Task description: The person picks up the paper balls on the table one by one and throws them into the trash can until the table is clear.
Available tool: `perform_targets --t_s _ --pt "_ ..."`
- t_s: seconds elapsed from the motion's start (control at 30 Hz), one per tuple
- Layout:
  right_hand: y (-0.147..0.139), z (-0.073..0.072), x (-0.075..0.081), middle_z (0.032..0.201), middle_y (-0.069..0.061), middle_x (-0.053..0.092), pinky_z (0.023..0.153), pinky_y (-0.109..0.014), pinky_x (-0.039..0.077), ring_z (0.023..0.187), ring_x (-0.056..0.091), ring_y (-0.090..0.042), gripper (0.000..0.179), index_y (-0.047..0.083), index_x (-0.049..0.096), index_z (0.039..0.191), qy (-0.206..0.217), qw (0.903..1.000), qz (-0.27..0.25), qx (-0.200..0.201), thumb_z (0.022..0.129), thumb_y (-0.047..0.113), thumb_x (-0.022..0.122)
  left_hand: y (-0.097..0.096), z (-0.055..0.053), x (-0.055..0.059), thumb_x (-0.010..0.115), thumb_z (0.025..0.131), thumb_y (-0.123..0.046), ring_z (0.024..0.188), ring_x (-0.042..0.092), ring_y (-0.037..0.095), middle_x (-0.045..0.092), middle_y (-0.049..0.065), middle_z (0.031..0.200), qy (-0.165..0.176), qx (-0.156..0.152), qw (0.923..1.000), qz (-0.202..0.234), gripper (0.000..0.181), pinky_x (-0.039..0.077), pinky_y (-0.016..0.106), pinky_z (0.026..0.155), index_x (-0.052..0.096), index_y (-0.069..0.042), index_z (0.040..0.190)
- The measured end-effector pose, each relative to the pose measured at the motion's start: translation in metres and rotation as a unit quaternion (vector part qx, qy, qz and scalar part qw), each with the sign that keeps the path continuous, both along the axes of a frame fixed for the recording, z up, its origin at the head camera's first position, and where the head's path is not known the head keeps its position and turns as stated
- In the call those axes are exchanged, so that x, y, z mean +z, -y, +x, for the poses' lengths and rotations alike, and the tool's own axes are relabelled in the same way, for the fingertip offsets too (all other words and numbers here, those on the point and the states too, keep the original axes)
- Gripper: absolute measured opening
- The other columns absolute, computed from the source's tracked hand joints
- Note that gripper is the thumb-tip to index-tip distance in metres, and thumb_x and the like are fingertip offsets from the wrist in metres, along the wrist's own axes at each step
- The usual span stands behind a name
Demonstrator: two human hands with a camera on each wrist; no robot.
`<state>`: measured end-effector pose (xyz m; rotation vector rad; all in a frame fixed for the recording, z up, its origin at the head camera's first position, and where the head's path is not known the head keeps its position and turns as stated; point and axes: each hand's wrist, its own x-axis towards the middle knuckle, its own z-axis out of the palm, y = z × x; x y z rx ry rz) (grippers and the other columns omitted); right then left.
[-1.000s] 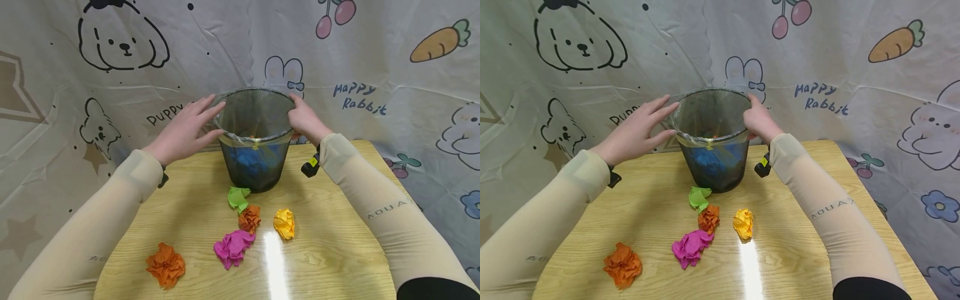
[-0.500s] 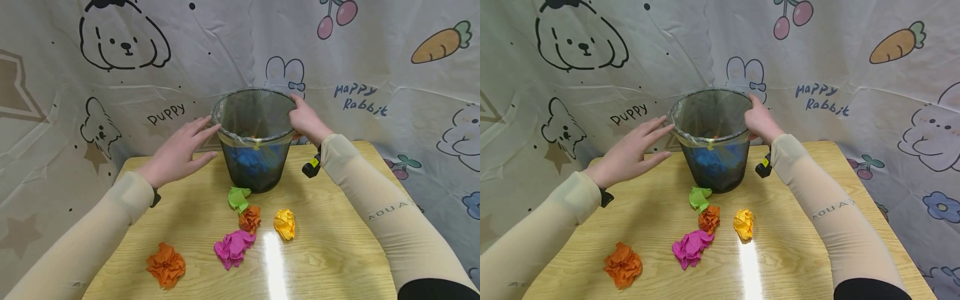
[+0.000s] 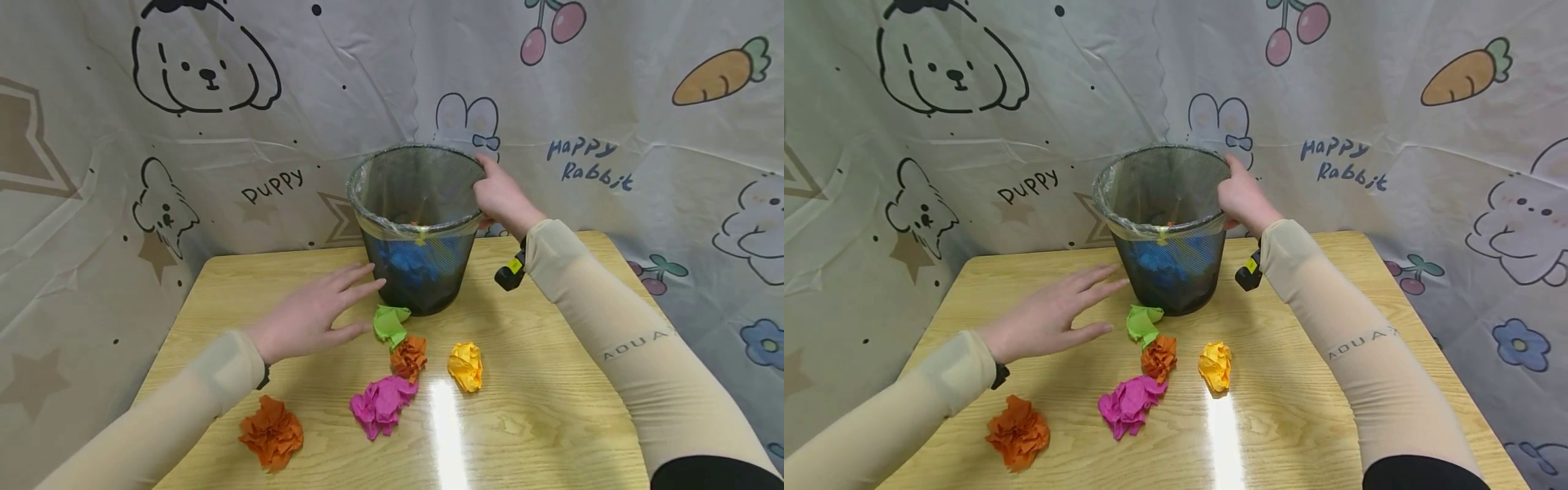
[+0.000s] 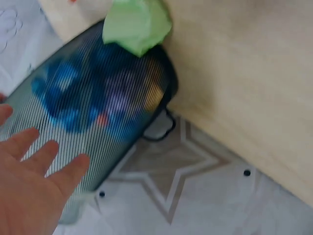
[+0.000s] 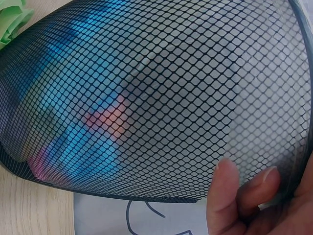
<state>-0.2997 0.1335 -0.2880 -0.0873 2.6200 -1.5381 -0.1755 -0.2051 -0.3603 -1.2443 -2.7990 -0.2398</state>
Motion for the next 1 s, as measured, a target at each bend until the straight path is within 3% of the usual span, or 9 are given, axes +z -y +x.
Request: perform_targets --t_s 0.17,0.33,0.6,0.73,1.0 --pt "0.0 0.0 0.0 0.168 -0.014 0.02 0.059 -0.039 0.058 0.088 0.059 -0.032 0.073 0.027 0.002 0.167 0.002 1.0 -0.004 0.0 0.102 0.006 0.029 -0.005 0.011 -0.017 0.057 0.101 -0.055 0.151 0.03 0.027 0.024 0.002 0.168 0.032 -0.036 0.9985 -0.027 0.07 0.034 0.05 0.116 0.033 -0.029 0.162" --pt "-0.001 0.0 0.0 0.166 -0.015 0.022 0.06 -0.04 0.058 0.093 0.059 -0.035 0.073 0.026 0.003 0.167 0.003 1.0 -0.005 0.0 0.102 0.006 0.029 -0.011 0.02 -0.033 0.06 0.1 -0.053 0.147 0.037 0.028 0.032 0.007 0.165 0.057 -0.071 0.9946 -0.048 0.07 0.038 0.047 0.114 0.037 -0.027 0.161" --pt "0.0 -0.002 0.0 0.165 -0.017 0.024 0.061 -0.041 0.058 0.07 0.056 -0.026 0.072 0.026 0.003 0.167 0.005 1.0 0.001 -0.001 0.103 0.007 0.029 -0.019 0.036 -0.061 0.072 0.093 -0.05 0.145 0.04 0.027 0.039 0.008 0.161 0.116 -0.102 0.984 -0.088 0.074 0.04 0.046 0.113 0.044 -0.027 0.157" --pt "0.0 -0.002 0.001 0.167 -0.016 0.022 0.063 -0.043 0.058 0.064 0.054 -0.024 0.072 0.027 0.002 0.167 0.006 1.0 0.003 -0.003 0.104 0.007 0.029 -0.019 0.042 -0.07 0.077 0.09 -0.047 0.144 0.041 0.026 0.039 0.007 0.16 0.128 -0.106 0.9825 -0.083 0.077 0.042 0.045 0.111 0.044 -0.03 0.157" --pt "0.0 -0.002 0.001 0.166 -0.017 0.023 0.059 -0.039 0.057 0.076 0.057 -0.027 0.072 0.026 0.002 0.167 0.005 1.0 -0.001 -0.002 0.103 0.006 0.029 -0.023 0.05 -0.088 0.082 0.087 -0.041 0.141 0.044 0.024 0.041 0.007 0.159 0.138 -0.128 0.9798 -0.068 0.087 0.046 0.044 0.108 0.037 -0.034 0.16"
